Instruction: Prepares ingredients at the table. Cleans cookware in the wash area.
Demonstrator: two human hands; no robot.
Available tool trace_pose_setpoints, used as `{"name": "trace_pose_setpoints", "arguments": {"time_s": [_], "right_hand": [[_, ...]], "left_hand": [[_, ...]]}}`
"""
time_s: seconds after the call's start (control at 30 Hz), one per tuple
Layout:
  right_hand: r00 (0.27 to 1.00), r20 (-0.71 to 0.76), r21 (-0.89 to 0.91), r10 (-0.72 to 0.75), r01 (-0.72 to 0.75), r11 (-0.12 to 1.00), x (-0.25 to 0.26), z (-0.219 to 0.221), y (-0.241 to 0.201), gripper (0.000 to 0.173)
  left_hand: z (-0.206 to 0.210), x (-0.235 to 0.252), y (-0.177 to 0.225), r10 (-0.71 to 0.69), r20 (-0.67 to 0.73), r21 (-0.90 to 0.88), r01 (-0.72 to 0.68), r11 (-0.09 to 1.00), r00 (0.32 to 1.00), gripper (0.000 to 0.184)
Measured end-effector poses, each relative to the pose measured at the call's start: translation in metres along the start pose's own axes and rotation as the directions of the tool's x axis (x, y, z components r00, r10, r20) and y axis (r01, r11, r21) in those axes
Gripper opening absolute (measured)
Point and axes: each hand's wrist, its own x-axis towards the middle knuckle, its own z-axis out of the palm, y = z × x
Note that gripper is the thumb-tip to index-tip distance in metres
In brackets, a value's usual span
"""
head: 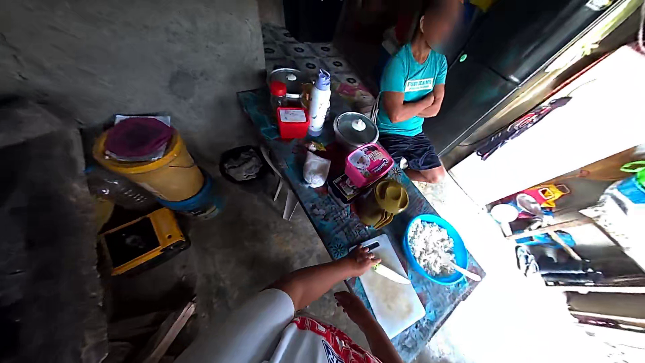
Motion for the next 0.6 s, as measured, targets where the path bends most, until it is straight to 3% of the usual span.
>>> {"name": "trace_pose_setpoints", "arguments": {"time_s": [0.13,0.3,0.37,0.43,0.6], "right_hand": [[0.996,0.087,-0.128,-0.018,0.029,0.991,0.024,-0.019,-0.020,0.042],[0.992,0.110,-0.173,-0.062,0.081,0.982,0.049,-0.038,-0.058,0.043],[0.991,0.108,-0.145,-0.085,0.100,0.984,0.060,-0.043,-0.073,0.042],[0.992,0.096,-0.118,-0.083,0.094,0.989,0.073,-0.047,-0.088,0.040],[0.998,0.050,-0.076,-0.029,0.033,0.997,0.116,-0.044,-0.128,0.041]], "left_hand": [[0.008,0.008,-0.032,-0.009,0.020,-0.064,0.010,0.998,1.000,0.064],[-0.008,-0.045,-0.084,-0.109,-0.212,-0.195,0.067,0.979,0.971,0.056],[-0.021,-0.080,-0.116,-0.223,-0.319,-0.265,0.139,0.954,0.921,0.051],[-0.032,-0.111,-0.157,-0.351,-0.434,-0.322,0.221,0.921,0.830,0.048],[-0.088,-0.144,-0.268,-0.575,-0.486,-0.448,0.377,0.811,0.658,0.042]]}}
